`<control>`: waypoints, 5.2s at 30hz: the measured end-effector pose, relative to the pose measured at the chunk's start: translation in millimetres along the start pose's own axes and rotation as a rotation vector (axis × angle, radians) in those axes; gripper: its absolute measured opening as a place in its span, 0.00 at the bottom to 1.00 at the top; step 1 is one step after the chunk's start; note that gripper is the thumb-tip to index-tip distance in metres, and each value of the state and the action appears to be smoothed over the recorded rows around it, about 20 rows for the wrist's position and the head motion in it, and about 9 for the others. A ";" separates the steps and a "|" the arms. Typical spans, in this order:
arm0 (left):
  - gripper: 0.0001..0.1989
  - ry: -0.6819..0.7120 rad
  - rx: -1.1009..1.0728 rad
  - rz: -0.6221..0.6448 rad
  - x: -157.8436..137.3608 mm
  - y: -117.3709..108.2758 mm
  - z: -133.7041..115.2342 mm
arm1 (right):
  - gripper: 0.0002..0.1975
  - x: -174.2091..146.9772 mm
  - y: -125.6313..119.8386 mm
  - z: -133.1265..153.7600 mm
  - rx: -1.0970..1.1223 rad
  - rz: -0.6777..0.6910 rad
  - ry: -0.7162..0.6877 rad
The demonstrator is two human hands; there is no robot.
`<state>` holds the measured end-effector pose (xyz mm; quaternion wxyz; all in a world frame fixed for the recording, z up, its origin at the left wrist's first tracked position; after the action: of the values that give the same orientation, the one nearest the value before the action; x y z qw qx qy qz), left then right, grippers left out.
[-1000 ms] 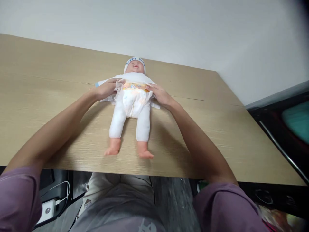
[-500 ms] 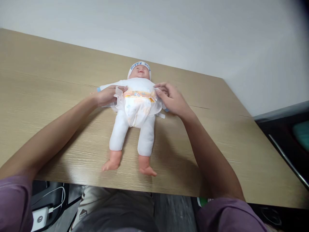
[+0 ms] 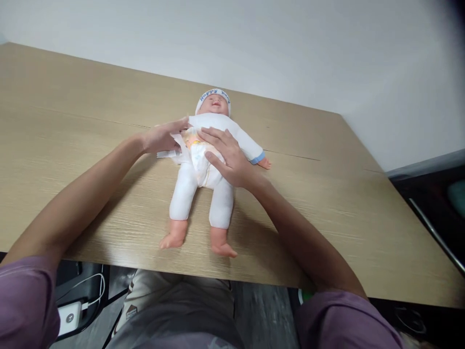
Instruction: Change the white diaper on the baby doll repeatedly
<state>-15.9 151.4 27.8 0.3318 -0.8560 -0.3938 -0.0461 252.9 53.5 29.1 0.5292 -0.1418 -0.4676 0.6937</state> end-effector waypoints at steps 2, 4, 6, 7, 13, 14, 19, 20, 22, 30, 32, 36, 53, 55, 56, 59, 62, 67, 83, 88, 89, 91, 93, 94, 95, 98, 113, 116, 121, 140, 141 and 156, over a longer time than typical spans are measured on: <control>0.39 -0.080 -0.182 0.051 -0.3 0.2 -1.7 | 0.30 -0.9 0.7 -1.2 0.015 -0.027 -0.012; 0.35 -0.147 -0.328 0.042 -0.1 2.6 -2.1 | 0.29 -5.1 0.8 -3.7 0.042 -0.112 -0.007; 0.32 -0.158 -0.386 -0.005 -0.1 5.1 -1.4 | 0.28 -14.7 0.2 -10.9 0.066 -0.247 0.019; 0.31 -0.154 -0.396 -0.034 -0.3 5.8 -0.7 | 0.27 -21.7 -0.5 -16.8 0.069 -0.318 0.042; 0.24 -0.063 -0.115 -0.055 1.8 -1.9 -7.0 | 0.19 -77.5 -10.1 -68.5 -0.060 -0.468 0.280; 0.22 -0.033 -0.015 -0.041 4.2 -3.5 -12.6 | 0.19 -84.6 -11.7 -75.3 -0.078 -0.452 0.304; 0.15 0.207 0.464 -0.112 26.7 9.8 -63.1 | 0.22 -96.2 -12.5 -92.5 -0.125 -0.353 0.478; 0.16 0.247 0.500 -0.089 32.0 17.8 -74.0 | 0.23 -95.2 -11.5 -93.7 -0.128 -0.345 0.523; 0.16 0.300 0.535 0.012 41.7 36.4 -90.8 | 0.24 -92.4 -10.0 -95.4 -0.122 -0.346 0.603; 0.25 0.243 0.665 0.197 52.0 85.9 -80.3 | 0.23 -85.3 -13.1 -96.2 0.053 -0.264 0.824; 0.26 0.262 0.667 0.173 50.1 88.6 -75.3 | 0.25 -85.1 -14.8 -92.8 0.107 -0.243 0.799; 0.31 0.248 0.659 0.145 47.7 90.5 -75.0 | 0.26 -82.7 -23.9 -81.4 0.422 -0.228 0.718; 0.50 0.158 0.603 0.110 46.4 93.8 -76.9 | 0.16 -18.7 4.9 -29.0 0.378 -0.406 0.349; 0.50 0.156 0.595 0.107 46.8 94.7 -74.8 | 0.18 -36.7 2.5 -23.1 0.206 -0.439 0.236; 0.50 0.156 0.589 0.106 47.1 94.9 -73.8 | 0.21 -45.1 2.1 -21.3 0.133 -0.422 0.175; 0.48 0.173 0.564 0.087 48.0 94.0 -72.3 | 0.32 -61.9 5.0 -23.2 0.051 -0.278 0.057; 0.43 0.264 0.483 0.039 45.4 88.6 -72.1 | 0.35 -65.1 8.4 -32.5 0.042 -0.206 0.053; 0.21 0.420 0.326 -0.251 16.3 63.1 -55.4 | 0.35 -63.7 8.6 -45.8 0.004 -0.198 -0.015; 0.17 -0.116 0.829 -0.045 -82.8 16.8 11.3 | 0.22 -17.9 -15.3 35.9 -0.112 -0.061 -0.162; 0.18 -0.224 0.667 -0.075 -80.5 12.7 7.8 | 0.22 28.8 -6.7 48.2 -0.310 0.259 -0.051; 0.19 -0.263 0.597 -0.078 -79.8 10.2 6.8 | 0.23 36.4 -4.4 47.1 -0.329 0.275 -0.015; 0.20 -0.336 0.429 -0.098 -77.2 3.9 4.6 | 0.23 47.4 -0.2 44.1 -0.350 0.274 0.042; 0.22 -0.382 0.225 -0.142 -72.1 -3.4 1.9 | 0.22 52.6 3.4 41.8 -0.355 0.260 0.068; 0.22 -0.397 0.113 -0.168 -68.2 -6.9 0.1 | 0.22 53.3 5.2 41.1 -0.353 0.254 0.073; 0.22 -0.405 0.000 -0.188 -63.4 -10.0 -2.0 | 0.21 53.2 6.8 40.8 -0.351 0.248 0.075; 0.17 -0.418 -0.240 -0.222 -43.9 -13.9 -11.0 | 0.22 51.1 11.3 40.3 -0.340 0.235 0.087; 0.16 -0.386 -0.407 -0.254 2.5 27.0 -36.8 | 0.67 44.0 15.8 22.4 -0.050 0.141 0.176; 0.19 -0.388 -0.348 -0.270 5.9 33.4 -38.1 | 0.66 43.8 15.8 25.6 -0.063 0.131 0.173; 0.21 -0.333 -0.253 -0.294 6.0 42.4 -40.3 | 0.64 43.5 17.7 29.5 -0.060 0.091 0.144; 0.23 -0.233 -0.308 -0.427 -1.5 57.1 -36.8 | 0.14 -61.7 -37.5 23.3 0.104 -0.383 0.152; 0.24 -0.228 -0.294 -0.444 -1.0 58.2 -35.3 | 0.12 -71.9 -37.1 22.2 0.097 -0.390 0.154; 0.16 0.200 0.513 0.074 -89.1 90.3 -114.6 | 0.09 -116.5 0.4 56.9 -0.042 0.053 -0.126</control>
<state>7.5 -17.6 38.4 0.5763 -0.7490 -0.3264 -0.0172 259.8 -75.9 23.8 0.4771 -0.1212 -0.5104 0.7051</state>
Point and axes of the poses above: each hand's wrist, its own x-axis towards the middle knuckle, its own y-axis out of the palm, z = x × y, the point moved 1 cm from there along x, towards the middle knuckle, and after that the axes turned 13 degrees about y, right-handed, at the moved point
